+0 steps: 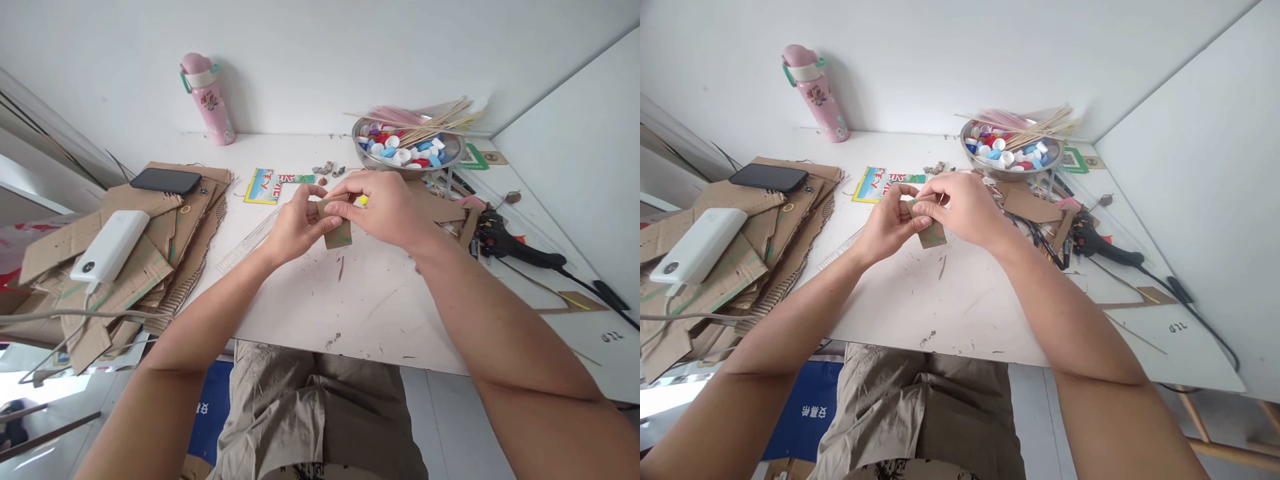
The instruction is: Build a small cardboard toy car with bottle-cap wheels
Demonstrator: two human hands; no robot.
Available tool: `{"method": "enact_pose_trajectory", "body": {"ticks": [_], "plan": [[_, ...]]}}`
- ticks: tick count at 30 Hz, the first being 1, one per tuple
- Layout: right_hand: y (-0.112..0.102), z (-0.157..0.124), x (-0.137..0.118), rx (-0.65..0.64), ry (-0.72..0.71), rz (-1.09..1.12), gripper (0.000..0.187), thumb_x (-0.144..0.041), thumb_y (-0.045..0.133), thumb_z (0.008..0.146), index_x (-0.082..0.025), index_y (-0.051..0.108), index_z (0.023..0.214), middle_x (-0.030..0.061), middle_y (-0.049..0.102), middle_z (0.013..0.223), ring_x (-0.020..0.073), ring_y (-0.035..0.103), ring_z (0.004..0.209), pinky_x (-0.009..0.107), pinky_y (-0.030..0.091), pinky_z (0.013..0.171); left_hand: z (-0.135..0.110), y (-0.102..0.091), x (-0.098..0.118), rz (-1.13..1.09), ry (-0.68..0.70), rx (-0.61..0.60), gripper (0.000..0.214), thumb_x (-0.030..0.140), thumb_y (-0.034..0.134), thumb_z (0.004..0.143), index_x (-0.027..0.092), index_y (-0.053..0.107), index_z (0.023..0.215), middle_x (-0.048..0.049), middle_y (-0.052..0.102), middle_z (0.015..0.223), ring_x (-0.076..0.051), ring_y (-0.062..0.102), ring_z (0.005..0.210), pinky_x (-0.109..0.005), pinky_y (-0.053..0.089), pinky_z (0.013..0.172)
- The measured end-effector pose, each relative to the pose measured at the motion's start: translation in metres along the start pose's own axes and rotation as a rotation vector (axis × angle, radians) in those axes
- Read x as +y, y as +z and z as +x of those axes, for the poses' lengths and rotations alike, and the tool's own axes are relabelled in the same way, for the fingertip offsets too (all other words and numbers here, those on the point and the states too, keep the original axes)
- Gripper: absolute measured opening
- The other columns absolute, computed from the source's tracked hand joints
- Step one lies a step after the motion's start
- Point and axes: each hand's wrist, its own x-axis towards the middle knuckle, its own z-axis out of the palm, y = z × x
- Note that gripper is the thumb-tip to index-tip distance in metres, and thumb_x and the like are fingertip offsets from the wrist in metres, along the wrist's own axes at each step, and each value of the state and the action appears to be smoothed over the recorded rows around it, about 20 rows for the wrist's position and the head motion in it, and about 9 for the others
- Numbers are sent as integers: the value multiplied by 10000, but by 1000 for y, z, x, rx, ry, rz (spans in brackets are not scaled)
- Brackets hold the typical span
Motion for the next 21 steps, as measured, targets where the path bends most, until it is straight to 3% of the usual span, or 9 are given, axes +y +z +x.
{"method": "enact_pose_trajectory", "body": {"ticks": [4, 7, 12, 16, 21], "plan": [[13, -1, 5, 66, 27, 39, 298, -446, 981, 837, -266, 777, 715, 1, 685, 683, 201, 616, 719, 372, 541, 711, -3, 2, 6, 51, 18, 51, 419, 400, 1010, 892, 256, 652, 1056, 93, 669, 623, -130, 604, 576, -274, 480, 641], [14, -3, 6, 86, 35, 70, 356, -503, 961, 845, -259, 748, 699, -6, 642, 647, 191, 578, 697, 352, 484, 666, -2, 2, 4, 44, 4, 66, 369, 420, 1011, 900, 237, 691, 923, 68, 650, 616, -132, 621, 588, -265, 492, 615], [20, -5, 9, 101, 88, 185, 451, -644, 920, 874, -262, 742, 715, -5, 604, 639, 185, 548, 646, 340, 450, 597, 1, 8, -8, -81, -32, -105, 625, 797, 862, 918, 196, 700, 858, -56, 804, 815, -215, 822, 794, -324, 685, 753], [28, -7, 8, 148, 29, 204, 544, -787, 841, 923, -272, 762, 767, 21, 685, 732, 216, 649, 756, 357, 550, 716, -1, 14, -10, -185, -69, -127, 716, 897, 825, 855, 209, 634, 798, -16, 694, 712, -218, 799, 802, -374, 709, 825], [39, -12, 10, 229, -3, 106, 634, -876, 646, 1025, -285, 717, 805, 67, 775, 907, 264, 717, 953, 402, 591, 895, -3, 19, -7, -174, -66, -32, 702, 889, 726, 941, 234, 576, 739, 13, 559, 655, -191, 688, 739, -344, 645, 740]]}}
